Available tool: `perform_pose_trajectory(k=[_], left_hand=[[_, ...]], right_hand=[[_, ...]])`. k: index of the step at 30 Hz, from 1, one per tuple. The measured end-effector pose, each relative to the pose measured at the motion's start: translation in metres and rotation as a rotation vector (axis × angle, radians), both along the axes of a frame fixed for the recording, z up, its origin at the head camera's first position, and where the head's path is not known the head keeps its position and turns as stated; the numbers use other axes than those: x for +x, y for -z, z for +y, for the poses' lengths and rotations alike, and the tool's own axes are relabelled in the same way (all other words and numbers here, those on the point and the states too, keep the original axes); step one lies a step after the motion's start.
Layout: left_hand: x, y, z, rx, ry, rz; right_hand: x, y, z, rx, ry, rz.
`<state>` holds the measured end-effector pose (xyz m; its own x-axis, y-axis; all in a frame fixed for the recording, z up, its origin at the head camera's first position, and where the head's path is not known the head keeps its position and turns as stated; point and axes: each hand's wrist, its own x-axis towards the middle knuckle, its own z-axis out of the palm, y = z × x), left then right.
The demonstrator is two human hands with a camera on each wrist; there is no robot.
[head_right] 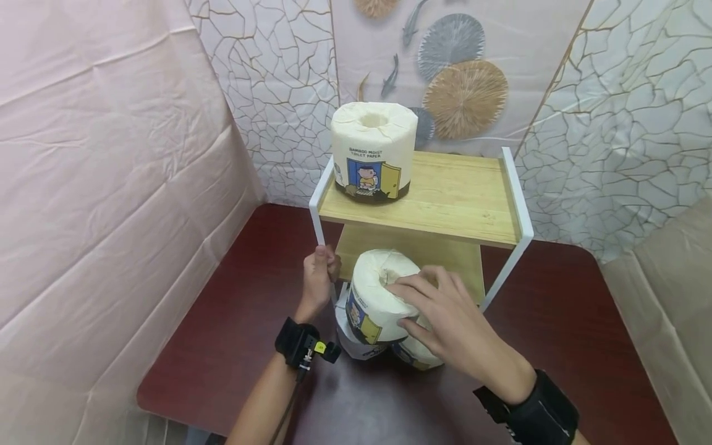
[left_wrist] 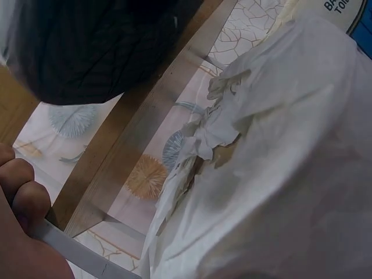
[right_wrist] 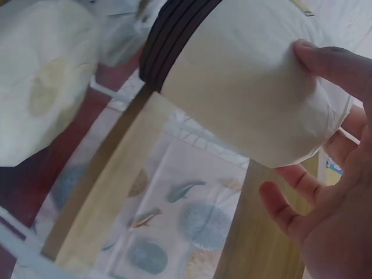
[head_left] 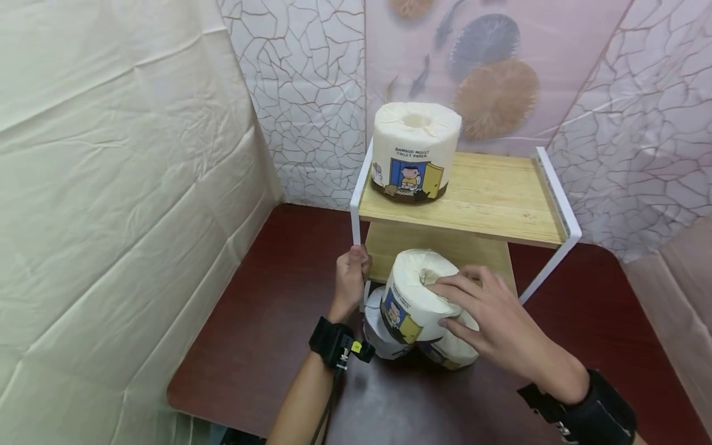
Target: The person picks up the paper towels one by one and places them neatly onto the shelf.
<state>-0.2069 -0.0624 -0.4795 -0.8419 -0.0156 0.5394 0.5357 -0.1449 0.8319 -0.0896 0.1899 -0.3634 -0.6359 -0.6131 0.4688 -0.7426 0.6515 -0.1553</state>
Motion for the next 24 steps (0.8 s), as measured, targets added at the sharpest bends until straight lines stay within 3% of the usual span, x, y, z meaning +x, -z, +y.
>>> perform_pose_trajectory(k=[6,14,24], left_hand=[[-0.001,0.003,0.003,0.019,0.011,0.012],[-0.005,0.003,-0.001,0.016,-0.008,0.043],[-0.004,0.004,-0.003,0.007,-0.006,0.024]], right_hand=[[-0.003,-0.009,-0.006,-0.025,0.003,-0.008],[-0.014,-0.019,-0.021,-0.029,0.036,0.05],[-0.031,-0.009,-0.048,0.014,0.166,0.145]])
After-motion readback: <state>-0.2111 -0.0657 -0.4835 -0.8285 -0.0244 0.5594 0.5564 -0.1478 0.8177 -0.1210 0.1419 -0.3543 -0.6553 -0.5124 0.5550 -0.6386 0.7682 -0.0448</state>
